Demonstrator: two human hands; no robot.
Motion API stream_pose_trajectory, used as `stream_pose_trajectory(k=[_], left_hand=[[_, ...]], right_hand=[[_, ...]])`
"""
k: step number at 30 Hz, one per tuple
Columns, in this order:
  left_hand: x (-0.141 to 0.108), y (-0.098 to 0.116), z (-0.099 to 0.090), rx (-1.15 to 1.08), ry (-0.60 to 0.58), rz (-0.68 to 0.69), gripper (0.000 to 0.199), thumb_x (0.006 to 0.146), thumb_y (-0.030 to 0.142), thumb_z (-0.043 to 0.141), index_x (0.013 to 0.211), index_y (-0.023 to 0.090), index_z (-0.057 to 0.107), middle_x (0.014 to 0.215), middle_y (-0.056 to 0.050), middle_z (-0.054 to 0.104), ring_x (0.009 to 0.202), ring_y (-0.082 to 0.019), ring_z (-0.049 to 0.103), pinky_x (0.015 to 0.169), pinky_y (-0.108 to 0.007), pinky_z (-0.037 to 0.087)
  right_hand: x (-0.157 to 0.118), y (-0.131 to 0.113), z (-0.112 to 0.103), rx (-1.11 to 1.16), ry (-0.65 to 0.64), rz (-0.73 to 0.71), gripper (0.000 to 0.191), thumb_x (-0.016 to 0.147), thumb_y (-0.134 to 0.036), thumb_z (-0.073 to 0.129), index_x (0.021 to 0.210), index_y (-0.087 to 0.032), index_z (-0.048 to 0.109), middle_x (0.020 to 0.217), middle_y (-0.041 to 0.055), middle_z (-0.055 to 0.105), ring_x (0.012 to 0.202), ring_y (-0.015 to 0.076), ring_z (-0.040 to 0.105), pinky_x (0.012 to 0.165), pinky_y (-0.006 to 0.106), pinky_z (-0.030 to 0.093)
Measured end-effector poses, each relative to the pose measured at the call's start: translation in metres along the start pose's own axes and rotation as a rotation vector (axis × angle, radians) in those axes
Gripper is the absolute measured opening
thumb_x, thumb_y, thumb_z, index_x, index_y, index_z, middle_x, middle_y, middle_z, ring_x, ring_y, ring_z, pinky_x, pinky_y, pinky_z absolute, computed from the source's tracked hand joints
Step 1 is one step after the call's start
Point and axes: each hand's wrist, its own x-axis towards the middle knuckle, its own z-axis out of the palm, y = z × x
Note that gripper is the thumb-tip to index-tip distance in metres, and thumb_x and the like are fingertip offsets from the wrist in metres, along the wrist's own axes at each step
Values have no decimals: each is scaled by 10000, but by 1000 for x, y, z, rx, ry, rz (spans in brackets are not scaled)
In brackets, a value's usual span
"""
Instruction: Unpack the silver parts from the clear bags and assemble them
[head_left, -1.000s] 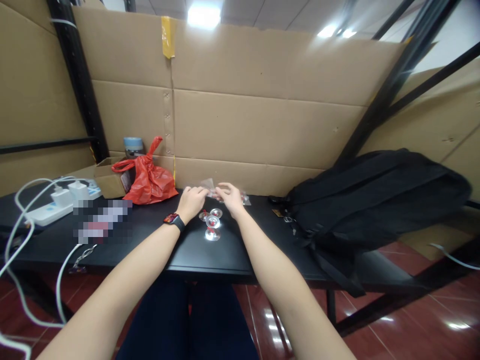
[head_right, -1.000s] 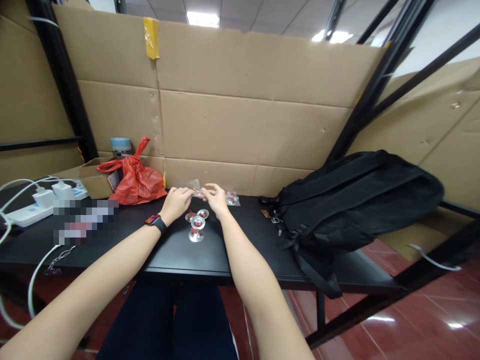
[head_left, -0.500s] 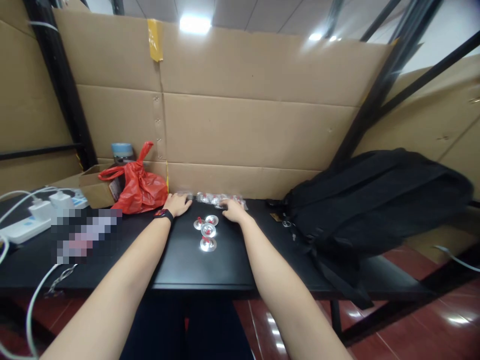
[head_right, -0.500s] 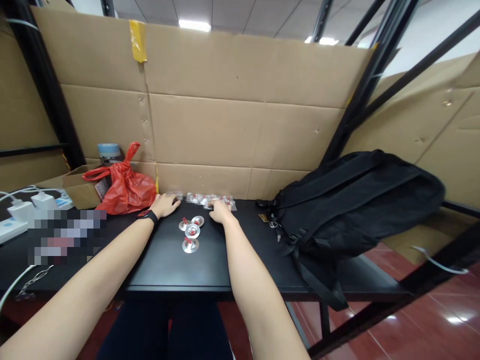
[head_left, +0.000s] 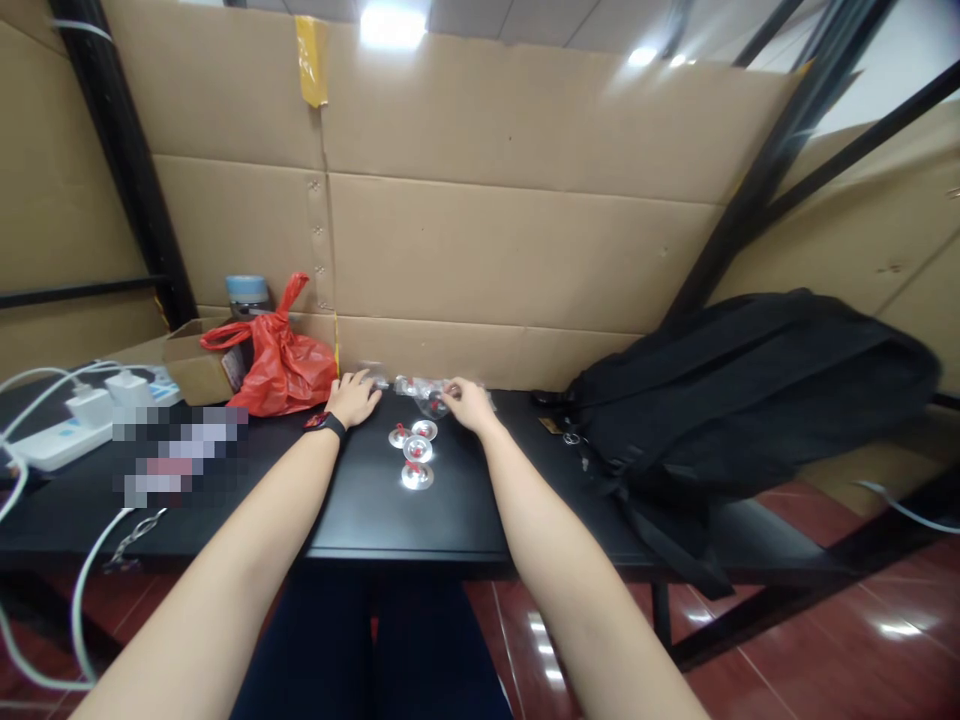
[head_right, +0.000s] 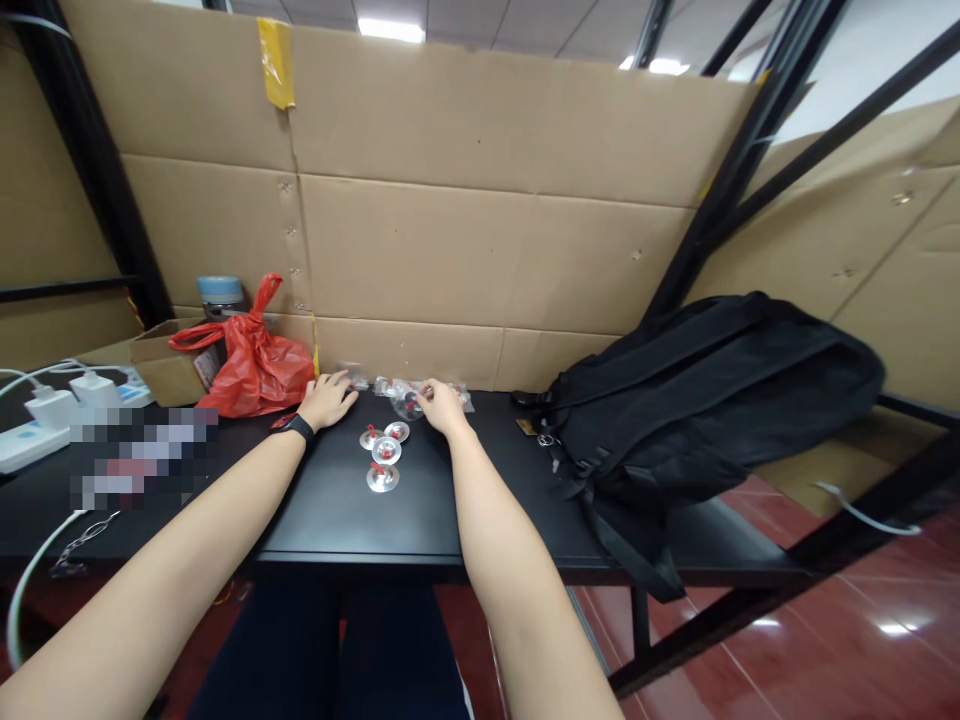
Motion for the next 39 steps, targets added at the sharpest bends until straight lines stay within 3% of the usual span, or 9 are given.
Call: stream_pose_trajectory(k=[8, 12, 15, 18, 23, 29, 34, 39], left_hand=[[-12, 9, -9, -126, 10, -59, 360, 957, 425, 460, 1216, 246, 634, 1435, -121, 552, 1285, -365, 473, 1045, -574, 349], [-11, 24, -20, -361, 116, 51, 325, 967, 354, 436, 1202, 227, 620, 1253, -94, 654, 1174, -264, 577, 1042, -433, 407], [-14, 42, -33, -481, 200, 180, 378, 911, 257, 472, 1273, 210, 570, 1279, -88, 635, 1141, -232, 601, 1033, -379, 422], [-23, 63, -51, -426, 194, 310, 516, 805, 194, 549, 1320, 218, 546, 1334, -97, 602, 1235, -272, 544, 1060, -408, 380], [-35, 88, -67, -240, 95, 545, 665, 710, 334, 756, 1342, 248, 565, 1498, -119, 483, 1381, -377, 370, 1124, -476, 236], [-33, 101, -58, -173, 72, 605, 315, 946, 193, 504, 1227, 251, 635, 1355, -111, 608, 1281, -297, 503, 1066, -445, 265], [-28, 94, -50, -124, 141, 562, 233, 979, 209, 473, 1087, 219, 680, 1124, -120, 683, 1045, -264, 610, 928, -397, 349], [-21, 52, -45, 99, 273, 323, 221, 953, 151, 482, 1048, 213, 672, 1003, -93, 698, 951, -244, 625, 843, -396, 369]], right_hand=[[-1, -17, -7, 372, 163, -69, 189, 821, -359, 580, 879, -196, 657, 789, 48, 735, 766, 205, 684, 758, 306, 505], [1, -21, -7, 500, 193, -64, 315, 814, -465, 569, 932, -190, 668, 816, 46, 715, 649, 181, 621, 659, 296, 495], [1, -24, -3, 547, 166, -81, 358, 795, -497, 581, 950, -187, 669, 841, 52, 698, 642, 173, 600, 634, 296, 489], [-1, -27, 1, 597, 177, -71, 394, 766, -487, 615, 1030, -195, 635, 819, 43, 679, 638, 169, 591, 610, 288, 484], [-2, -28, 1, 724, 200, 62, 396, 772, -481, 599, 1062, -214, 566, 759, 0, 627, 581, 144, 555, 534, 258, 446], [-4, -29, 3, 854, 58, 64, 495, 705, -493, 714, 1076, -221, 531, 668, -55, 586, 536, 118, 527, 540, 245, 446], [-4, -29, 7, 744, 56, 46, 477, 743, -529, 676, 1077, -210, 559, 782, -4, 655, 638, 146, 594, 567, 253, 460], [6, -14, 7, 554, 215, 11, 371, 751, -443, 639, 1018, -186, 617, 929, 63, 683, 780, 189, 633, 749, 330, 511]])
